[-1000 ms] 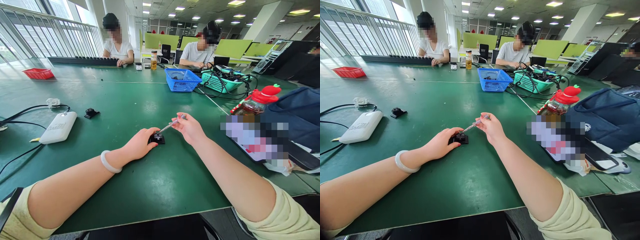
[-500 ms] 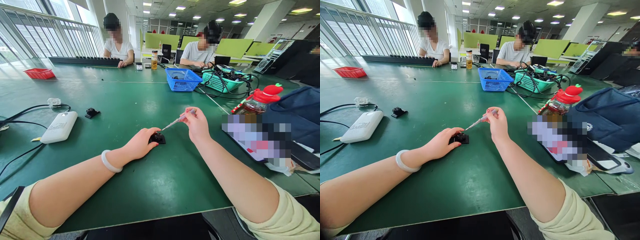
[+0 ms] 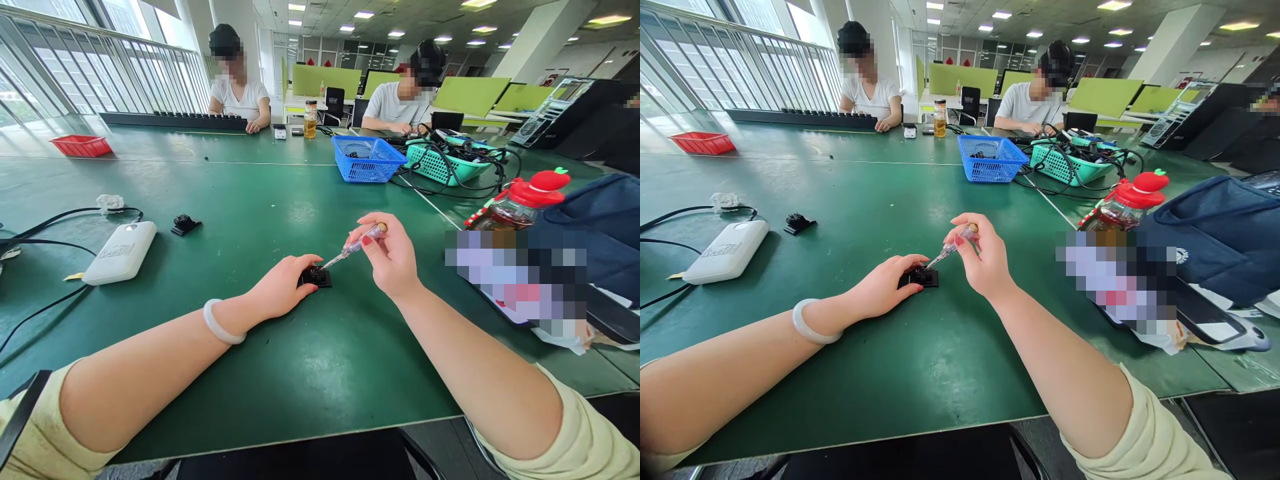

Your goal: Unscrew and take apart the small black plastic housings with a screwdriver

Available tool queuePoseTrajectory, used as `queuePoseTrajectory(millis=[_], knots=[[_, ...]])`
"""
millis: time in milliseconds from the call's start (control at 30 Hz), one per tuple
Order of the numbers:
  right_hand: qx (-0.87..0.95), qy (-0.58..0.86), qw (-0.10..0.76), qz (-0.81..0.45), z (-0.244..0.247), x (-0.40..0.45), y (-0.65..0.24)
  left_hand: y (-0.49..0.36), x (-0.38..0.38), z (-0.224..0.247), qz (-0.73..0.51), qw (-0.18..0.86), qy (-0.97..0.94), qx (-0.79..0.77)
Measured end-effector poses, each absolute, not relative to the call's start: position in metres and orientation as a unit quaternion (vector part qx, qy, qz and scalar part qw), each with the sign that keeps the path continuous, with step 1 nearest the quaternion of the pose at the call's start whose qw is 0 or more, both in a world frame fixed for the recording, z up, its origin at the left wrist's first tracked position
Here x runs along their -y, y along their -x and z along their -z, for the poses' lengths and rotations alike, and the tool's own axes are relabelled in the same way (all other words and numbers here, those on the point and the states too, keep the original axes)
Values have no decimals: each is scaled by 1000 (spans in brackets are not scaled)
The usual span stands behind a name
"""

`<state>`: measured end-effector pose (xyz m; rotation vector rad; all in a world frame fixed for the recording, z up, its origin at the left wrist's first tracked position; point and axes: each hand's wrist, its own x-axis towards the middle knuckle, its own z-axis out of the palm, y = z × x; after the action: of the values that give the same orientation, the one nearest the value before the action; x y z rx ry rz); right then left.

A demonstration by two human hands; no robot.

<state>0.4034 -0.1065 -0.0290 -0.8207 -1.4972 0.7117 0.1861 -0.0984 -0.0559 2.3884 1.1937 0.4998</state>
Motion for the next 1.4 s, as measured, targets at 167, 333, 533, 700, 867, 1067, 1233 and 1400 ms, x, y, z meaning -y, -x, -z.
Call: queuePoseTrajectory(millis=[167, 333, 533, 700, 867, 1067, 1233, 1400], knots=[[711, 343, 558, -256, 24, 118, -403, -186, 98, 59, -191, 209, -859, -426], [740, 264, 595, -169, 28, 116, -402, -186, 97, 62, -199, 216, -853, -431], [767, 248, 569, -161, 30, 115, -402, -186, 96, 62, -205, 223, -853, -426], [798, 253, 537, -101, 31, 118, -400, -186, 96, 63, -202, 217, -855, -426], [791, 242, 554, -95, 31, 120, -400, -186, 97, 61, -199, 214, -857, -424], [786, 237, 561, -106, 31, 120, -400, -186, 96, 62, -204, 217, -856, -422], [825, 208, 523, -43, 25, 123, -397, -186, 97, 61, -207, 225, -858, -414], [887, 134, 441, 41, 14, 132, -389, -186, 97, 61, -212, 221, -858, -413]])
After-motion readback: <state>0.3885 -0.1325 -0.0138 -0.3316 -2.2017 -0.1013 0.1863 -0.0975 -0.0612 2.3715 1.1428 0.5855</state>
